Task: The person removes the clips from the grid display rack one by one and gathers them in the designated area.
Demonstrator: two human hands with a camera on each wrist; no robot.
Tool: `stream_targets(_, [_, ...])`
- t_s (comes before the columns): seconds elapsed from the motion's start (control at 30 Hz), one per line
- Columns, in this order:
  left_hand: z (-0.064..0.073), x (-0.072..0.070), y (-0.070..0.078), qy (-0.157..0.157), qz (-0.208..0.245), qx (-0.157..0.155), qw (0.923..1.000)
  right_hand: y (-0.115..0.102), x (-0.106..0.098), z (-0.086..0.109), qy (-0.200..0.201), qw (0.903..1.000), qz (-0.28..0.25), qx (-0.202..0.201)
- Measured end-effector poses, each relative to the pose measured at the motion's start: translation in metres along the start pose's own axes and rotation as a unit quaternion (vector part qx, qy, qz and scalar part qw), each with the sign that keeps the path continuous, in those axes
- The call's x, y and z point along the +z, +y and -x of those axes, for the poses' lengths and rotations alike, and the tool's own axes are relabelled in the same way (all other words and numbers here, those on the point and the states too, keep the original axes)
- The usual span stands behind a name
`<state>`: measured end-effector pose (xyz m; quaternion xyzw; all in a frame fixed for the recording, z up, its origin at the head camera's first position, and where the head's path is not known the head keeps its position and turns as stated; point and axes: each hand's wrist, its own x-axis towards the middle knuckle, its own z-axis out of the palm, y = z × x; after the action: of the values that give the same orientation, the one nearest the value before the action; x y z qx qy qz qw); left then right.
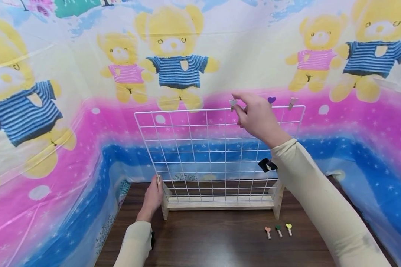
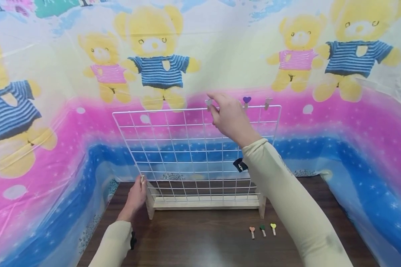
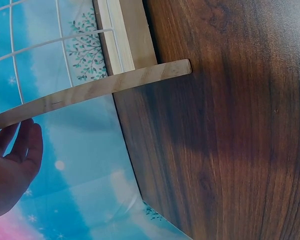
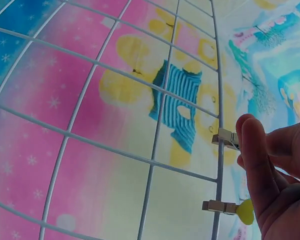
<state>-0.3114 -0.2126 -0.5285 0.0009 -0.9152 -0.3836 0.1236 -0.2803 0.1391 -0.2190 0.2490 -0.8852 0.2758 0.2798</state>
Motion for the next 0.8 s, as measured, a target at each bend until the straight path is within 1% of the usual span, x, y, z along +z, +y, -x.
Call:
stream_targets(0.13, [0.0,0.0,0.0,0.003,-0.006,0.004,1.0,0.001,0.001,-0.005,-0.026,0.9989,-0.006,0.039])
stream_targets(0.33, [-0.001,0.001,-0.002,0.007,-0.01,0.002,0.9999,0.006,0.005,-0.008,-0.042,0.9966,-0.025,0.067])
stream_targets(0.53, [-0.002,0.001,-0.002,0.005,-0.011,0.002,0.9999,0.011,0.009,-0.007,-0.034,0.9932,-0.07,0.087])
stream_targets(0.8, [-0.001,0.0,-0.002,0.006,-0.009,0.003,0.9999,0.013,0.01,-0.007,-0.025,0.9915,-0.093,0.088])
